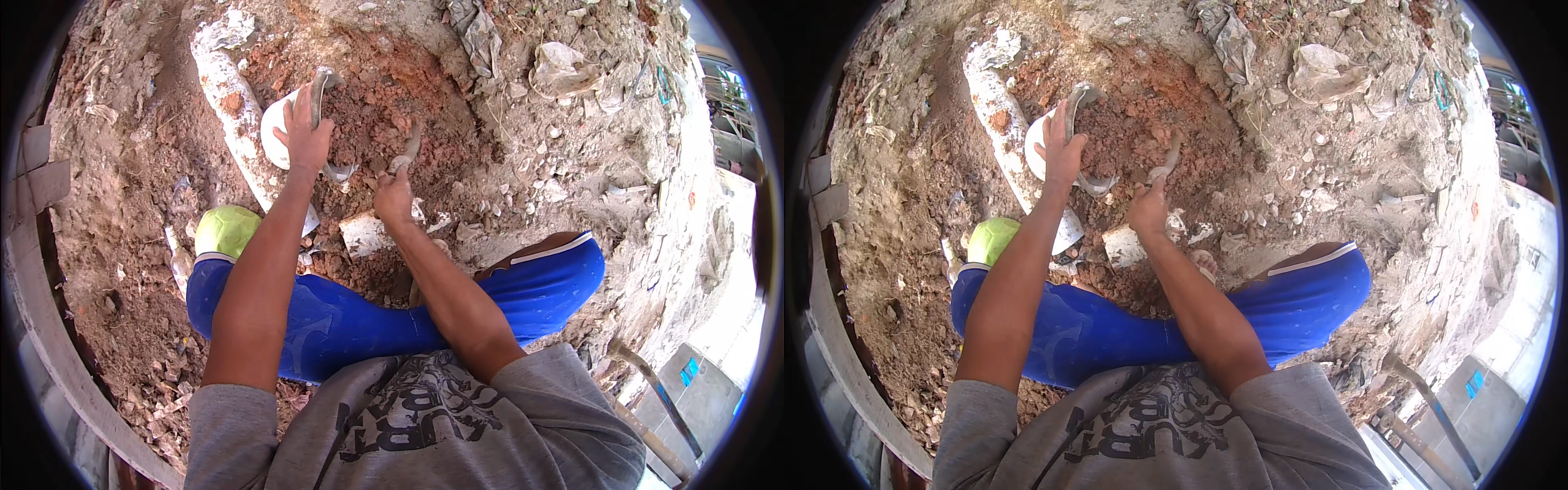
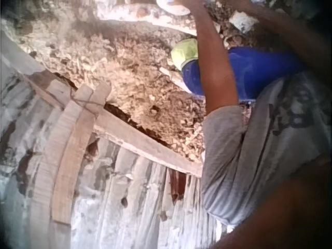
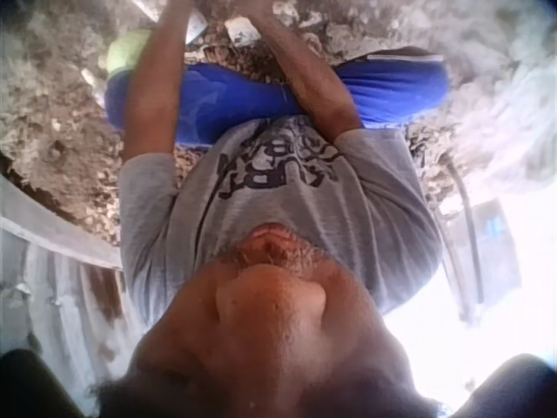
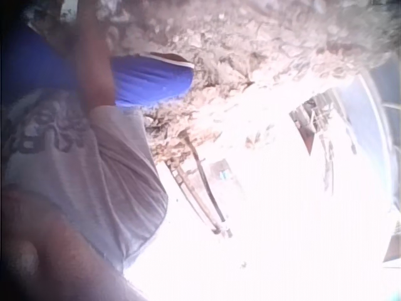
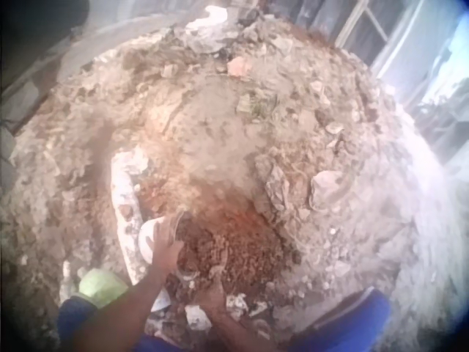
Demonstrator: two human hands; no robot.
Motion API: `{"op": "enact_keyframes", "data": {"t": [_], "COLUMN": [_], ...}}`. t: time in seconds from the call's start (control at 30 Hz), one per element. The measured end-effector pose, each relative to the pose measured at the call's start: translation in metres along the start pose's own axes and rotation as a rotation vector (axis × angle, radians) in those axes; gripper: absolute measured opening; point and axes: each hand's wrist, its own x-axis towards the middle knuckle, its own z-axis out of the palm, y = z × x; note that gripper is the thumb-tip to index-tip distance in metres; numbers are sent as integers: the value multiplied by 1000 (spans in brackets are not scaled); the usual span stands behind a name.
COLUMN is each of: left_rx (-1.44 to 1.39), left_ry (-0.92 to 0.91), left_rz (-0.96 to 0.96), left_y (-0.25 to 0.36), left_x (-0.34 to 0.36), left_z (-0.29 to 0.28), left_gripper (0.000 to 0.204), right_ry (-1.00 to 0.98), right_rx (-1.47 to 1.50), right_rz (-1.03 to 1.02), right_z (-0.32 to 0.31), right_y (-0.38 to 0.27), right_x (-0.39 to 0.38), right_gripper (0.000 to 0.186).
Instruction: The person patches a section of white PVC pipe in the ground using a hand trowel and cement mixture from a small bucket.
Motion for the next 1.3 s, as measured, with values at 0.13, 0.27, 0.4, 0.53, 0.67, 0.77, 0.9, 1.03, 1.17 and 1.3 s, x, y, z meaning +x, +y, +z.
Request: {"op": "enact_keyframes", "data": {"t": [0.13, 0.27, 0.4, 0.53, 0.67, 0.77, 0.9, 1.03, 1.17, 1.3], "left_rx": [-31, -27, -65, -44, -44, -77, -58, -76, -72, -64], "left_ry": [-7, 10, -15, 6, -7, 6, 16, -3, 0, 19], "left_rz": [6, -9, 13, 9, -17, -29, -37, -28, -33, -33], "left_y": [-11, -21, 5, -3, -21, -13, -9, 4, -9, -10], "left_x": [4, 1, 4, 11, 5, 4, 7, 8, 13, 11], "left_z": [-4, -17, 3, -1, -9, -12, -9, 4, -3, -13], "left_gripper": [81, 79, 78, 78, 78, 78, 79, 80, 80, 80], "right_ry": [-44, -167, 279, 66, -279, -61, 193, -126, -114, -134], "right_rx": [-157, -1, 211, -46, 300, 660, 943, 1037, 865, 691], "right_rz": [-290, -211, 97, 172, 209, 250, 294, 606, 497, 235], "right_z": [22, -36, -52, 3, -27, -96, -108, -80, -66, -81], "right_y": [-41, -53, 48, 57, 47, 22, 44, 61, 23, 31], "right_x": [-27, -34, 27, -8, -41, -93, -101, -29, -24, -52], "right_gripper": [62, 49, 38, 40, 27, 24, 20, 12, 12, 17]}}
